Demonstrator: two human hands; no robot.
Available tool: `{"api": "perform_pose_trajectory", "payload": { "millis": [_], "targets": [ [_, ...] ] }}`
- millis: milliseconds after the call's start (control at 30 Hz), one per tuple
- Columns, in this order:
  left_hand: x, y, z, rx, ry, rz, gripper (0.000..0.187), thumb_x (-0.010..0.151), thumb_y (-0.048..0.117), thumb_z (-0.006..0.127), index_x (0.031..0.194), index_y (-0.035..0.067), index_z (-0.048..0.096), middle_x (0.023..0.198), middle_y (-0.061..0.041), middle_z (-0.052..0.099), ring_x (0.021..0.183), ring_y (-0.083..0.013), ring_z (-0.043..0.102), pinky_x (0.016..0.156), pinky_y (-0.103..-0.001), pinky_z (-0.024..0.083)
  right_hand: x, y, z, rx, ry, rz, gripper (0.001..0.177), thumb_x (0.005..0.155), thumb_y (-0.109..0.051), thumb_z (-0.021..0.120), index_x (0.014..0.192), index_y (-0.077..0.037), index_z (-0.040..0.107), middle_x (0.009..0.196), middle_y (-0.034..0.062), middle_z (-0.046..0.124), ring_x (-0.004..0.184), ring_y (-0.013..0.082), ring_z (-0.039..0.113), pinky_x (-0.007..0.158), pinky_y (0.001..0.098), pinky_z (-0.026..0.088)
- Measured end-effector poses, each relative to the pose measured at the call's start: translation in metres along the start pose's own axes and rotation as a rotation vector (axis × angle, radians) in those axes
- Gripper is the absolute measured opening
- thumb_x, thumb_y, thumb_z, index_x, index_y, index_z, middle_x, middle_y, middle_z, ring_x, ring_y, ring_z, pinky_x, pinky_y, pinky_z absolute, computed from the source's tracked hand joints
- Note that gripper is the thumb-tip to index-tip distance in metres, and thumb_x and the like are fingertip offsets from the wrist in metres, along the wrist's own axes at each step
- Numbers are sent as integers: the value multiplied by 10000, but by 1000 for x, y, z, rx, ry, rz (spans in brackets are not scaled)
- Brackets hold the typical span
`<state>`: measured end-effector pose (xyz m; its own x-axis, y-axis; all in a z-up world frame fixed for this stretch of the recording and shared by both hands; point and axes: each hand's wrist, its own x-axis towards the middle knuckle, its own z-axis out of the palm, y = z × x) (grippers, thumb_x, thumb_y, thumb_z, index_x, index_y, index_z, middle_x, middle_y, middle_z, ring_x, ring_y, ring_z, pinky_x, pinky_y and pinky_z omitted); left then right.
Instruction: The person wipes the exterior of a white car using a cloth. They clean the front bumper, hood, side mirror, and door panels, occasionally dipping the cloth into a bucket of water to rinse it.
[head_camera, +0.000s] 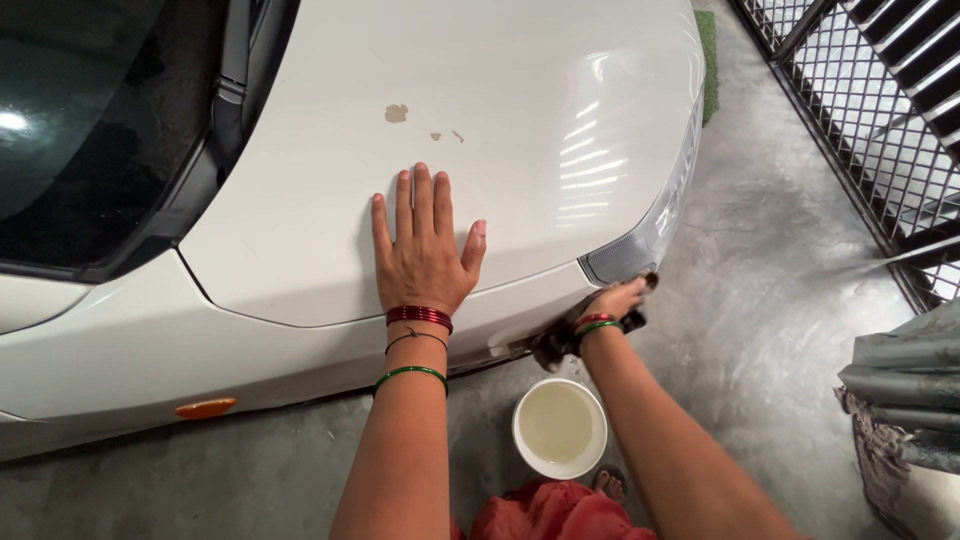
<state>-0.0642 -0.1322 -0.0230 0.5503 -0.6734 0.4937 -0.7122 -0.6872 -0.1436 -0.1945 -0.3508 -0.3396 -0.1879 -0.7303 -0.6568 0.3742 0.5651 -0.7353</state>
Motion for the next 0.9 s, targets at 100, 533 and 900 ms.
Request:
{"api": "perform_pose_trajectory", "payload": {
  "millis": [100, 533, 900],
  "targets": [
    [-1, 0, 0, 18, -10, 3, 644, 1067, 547, 378, 1520, 107, 504, 1588, -102, 455, 1493, -260, 377, 1255, -518, 228, -17, 31, -10, -90, 75, 69, 859, 954, -658, 289, 1591, -83, 257, 1597, 122, 369, 1369, 310, 482, 1144, 460, 376],
    [-1, -1, 3, 2, 4, 10, 644, 1075, 533, 374, 1538, 101, 494, 1595, -106, 457, 1493, -260, 383, 1254, -516, 236, -142, -29, 2, -243, -21, 187, 812, 992, -633, 187, 1621, -120, 157, 1692, 99, 199, 1512, 327, 299, 1227, 463, 254],
    [0, -1, 2, -6, 3, 10, 630, 1071, 512, 398, 1525, 91, 513, 1588, -107, 468, 1492, -259, 396, 1253, -517, 245, -103, -87, 25, -571, -96, -440, 703, 1037, -527, 228, 1596, -110, 323, 1578, 260, 363, 1445, 435, 368, 1197, 505, 280]
  ]
}}
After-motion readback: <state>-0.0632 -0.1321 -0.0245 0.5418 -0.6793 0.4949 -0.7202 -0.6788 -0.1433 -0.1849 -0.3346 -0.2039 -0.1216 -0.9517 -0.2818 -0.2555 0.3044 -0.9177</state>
